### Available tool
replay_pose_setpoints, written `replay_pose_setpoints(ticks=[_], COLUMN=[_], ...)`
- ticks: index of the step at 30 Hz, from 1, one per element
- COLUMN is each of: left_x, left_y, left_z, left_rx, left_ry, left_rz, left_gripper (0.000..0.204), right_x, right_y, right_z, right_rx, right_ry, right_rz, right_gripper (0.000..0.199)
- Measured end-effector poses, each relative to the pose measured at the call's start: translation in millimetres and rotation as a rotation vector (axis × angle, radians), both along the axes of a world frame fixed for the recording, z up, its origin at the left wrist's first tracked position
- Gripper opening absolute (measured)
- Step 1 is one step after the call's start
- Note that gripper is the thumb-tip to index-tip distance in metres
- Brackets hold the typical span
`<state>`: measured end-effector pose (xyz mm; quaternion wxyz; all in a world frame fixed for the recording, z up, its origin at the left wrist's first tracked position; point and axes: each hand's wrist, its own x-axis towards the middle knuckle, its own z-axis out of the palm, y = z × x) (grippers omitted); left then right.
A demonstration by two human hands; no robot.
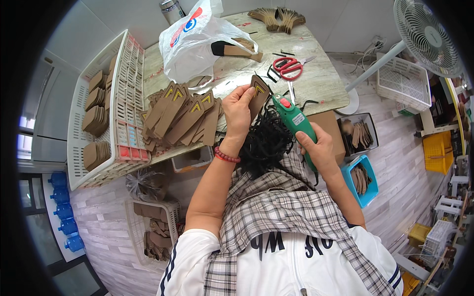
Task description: The person uses a green rotary tool to trim the edges of small cardboard pieces marked with yellow arrows. After trimming, the person stacks the pieces and places them into a white plastic bag, then transfers the bag contents into a black tray.
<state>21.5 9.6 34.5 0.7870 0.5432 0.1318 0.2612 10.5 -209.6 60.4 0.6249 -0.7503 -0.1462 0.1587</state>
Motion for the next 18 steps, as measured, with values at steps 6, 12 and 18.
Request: replay_pose_setpoints(ticks=[6,12,18], left_x=[-2.8,-6.9,-13.2], left_y=[2.7,0.9,0.6], left_z=[2.9,2.6,7.5], left_rx=[0.162,0.251,0.451], left_ry=[0.056,0.088,0.136], left_rz=[-0.012,-0.054,-0.070], left_gripper=[0.016,0.016,0.017], right_x=[-0.2,0.7,3.4], right_y=[1.2,1.3,2.0], right_z=[0.0,0.6,1.6], right_rx=[0.027,0.027,0.050], right_ry=[0.009,0.010,0.001], right_rz=[0.005,0.004,0.006], right_gripper=[0.038,0.038,0.036])
